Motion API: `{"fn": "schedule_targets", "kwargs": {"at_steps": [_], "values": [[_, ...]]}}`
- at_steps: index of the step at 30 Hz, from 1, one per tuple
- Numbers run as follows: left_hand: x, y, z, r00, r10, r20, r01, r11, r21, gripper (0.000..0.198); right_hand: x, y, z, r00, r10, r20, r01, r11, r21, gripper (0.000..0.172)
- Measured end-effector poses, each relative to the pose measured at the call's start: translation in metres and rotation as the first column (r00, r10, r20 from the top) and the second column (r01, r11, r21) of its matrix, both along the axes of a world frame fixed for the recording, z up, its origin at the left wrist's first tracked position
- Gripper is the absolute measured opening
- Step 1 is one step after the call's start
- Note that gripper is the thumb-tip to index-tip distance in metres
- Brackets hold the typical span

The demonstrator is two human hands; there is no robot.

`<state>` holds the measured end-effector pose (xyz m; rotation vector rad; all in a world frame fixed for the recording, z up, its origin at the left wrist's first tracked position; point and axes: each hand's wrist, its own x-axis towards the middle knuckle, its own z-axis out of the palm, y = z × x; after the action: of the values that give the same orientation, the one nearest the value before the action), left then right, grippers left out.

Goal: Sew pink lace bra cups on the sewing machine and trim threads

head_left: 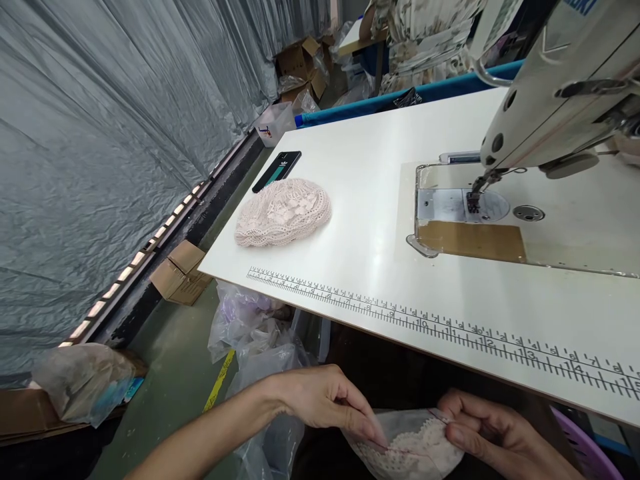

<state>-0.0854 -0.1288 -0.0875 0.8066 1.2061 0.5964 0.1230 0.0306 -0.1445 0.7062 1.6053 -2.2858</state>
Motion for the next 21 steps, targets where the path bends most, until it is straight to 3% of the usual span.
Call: {"fn": "schedule_targets", "kwargs": {"at_steps": [5, 10, 15, 21], "values": [[-0.003, -0.001, -0.002, 1.000, 0.014, 0.020, -0.014, 1.000, -0.016, 0.061, -0.003, -0.001, 0.008, 1.000, 0.008, -0.011, -0.008, 1.000, -0.018, 0.036], [0.007, 0.001, -0.005, 0.993, 0.105, 0.047, -0.101, 0.991, -0.090, 0.061, -0.010, -0.007, 0.015, 0.999, 0.029, -0.040, -0.031, 0.998, -0.052, 0.041], [0.018, 0.007, -0.003, 0.984, 0.175, -0.023, -0.177, 0.982, -0.071, 0.041, -0.010, -0.009, 0.018, 0.996, 0.078, -0.050, -0.078, 0.997, 0.014, 0.045], [0.013, 0.007, 0.014, 0.984, 0.130, -0.120, -0.124, 0.991, 0.057, 0.018, -0.010, -0.010, 0.025, 0.992, 0.100, -0.079, -0.092, 0.991, 0.098, 0.043]]}}
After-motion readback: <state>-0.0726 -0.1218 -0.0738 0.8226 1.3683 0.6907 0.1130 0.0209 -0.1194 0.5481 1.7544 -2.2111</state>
